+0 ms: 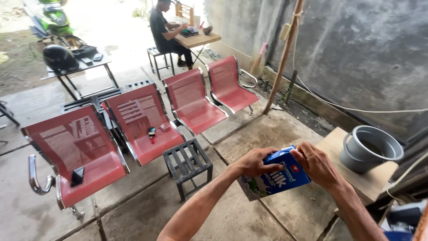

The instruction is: Organizing milk cartons on shelves and flattening an empty carton for disposal.

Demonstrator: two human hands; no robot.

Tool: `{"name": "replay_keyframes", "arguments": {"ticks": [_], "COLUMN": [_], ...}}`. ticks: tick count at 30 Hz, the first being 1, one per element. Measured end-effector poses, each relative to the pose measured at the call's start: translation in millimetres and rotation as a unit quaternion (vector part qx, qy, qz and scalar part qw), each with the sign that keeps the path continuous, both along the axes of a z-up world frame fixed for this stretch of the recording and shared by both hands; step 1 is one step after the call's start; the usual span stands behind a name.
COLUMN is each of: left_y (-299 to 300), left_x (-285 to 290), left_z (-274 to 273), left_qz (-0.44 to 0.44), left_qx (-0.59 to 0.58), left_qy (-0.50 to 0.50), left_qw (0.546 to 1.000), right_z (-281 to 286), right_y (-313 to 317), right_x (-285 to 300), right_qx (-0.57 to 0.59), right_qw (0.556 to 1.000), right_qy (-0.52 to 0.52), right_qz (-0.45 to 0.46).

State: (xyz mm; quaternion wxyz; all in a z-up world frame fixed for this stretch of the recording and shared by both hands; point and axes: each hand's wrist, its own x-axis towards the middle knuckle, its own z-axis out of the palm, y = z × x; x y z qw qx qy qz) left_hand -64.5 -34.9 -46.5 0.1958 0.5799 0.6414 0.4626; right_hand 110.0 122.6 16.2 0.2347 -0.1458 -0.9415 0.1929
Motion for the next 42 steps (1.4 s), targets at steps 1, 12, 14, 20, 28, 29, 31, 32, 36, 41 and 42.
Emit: {"name": "replay_keyframes", "arguments": {"ticks": [1,12,14,20,28,29,31,32,36,41,42], "left_y": [-3,-29,-36,-40,-46,-50,-54,-55,-57,-58,-60], "left_x": [-6,-37,-36,-33,-17,-18,-20,-20,-34,-54,-59], "left_z": [-2,-13,-5,-13,-6,-6,-6,-5,-9,-8,-5], "left_qz": [0.007,0.053,0.056,0.116,0.200,0.196,0.187,0.184,0.145,0.134,0.133], "left_qx": [0.000,-0.035,-0.040,0.006,0.077,0.078,0.078,0.079,0.061,0.034,0.034], "left_qy": [0.000,-0.031,-0.036,-0.088,-0.096,-0.117,-0.134,-0.151,-0.191,-0.216,-0.229], "left_qw": [1.000,0.998,0.997,0.989,0.972,0.971,0.970,0.968,0.969,0.966,0.964], "right_z": [1,-9,-15,-9,-23,-24,-28,-27,-9,-18,-18], "right_y": [-2,4,5,-17,-62,-64,-67,-67,-78,-76,-78], "right_x": [-5,-40,-46,-54,-59,-62,-65,-66,-70,-94,-101], "right_qx": [0.000,-0.059,-0.074,-0.229,-0.500,-0.505,-0.509,-0.496,-0.463,-0.476,-0.494], "right_qw": [1.000,0.984,0.982,0.965,0.857,0.853,0.848,0.857,0.874,0.863,0.850], "right_qy": [0.000,0.012,0.017,0.042,0.080,0.088,0.101,0.100,0.114,0.149,0.162], "right_qz": [0.007,0.165,0.173,0.124,0.099,0.101,0.102,0.102,0.094,0.085,0.082]}}
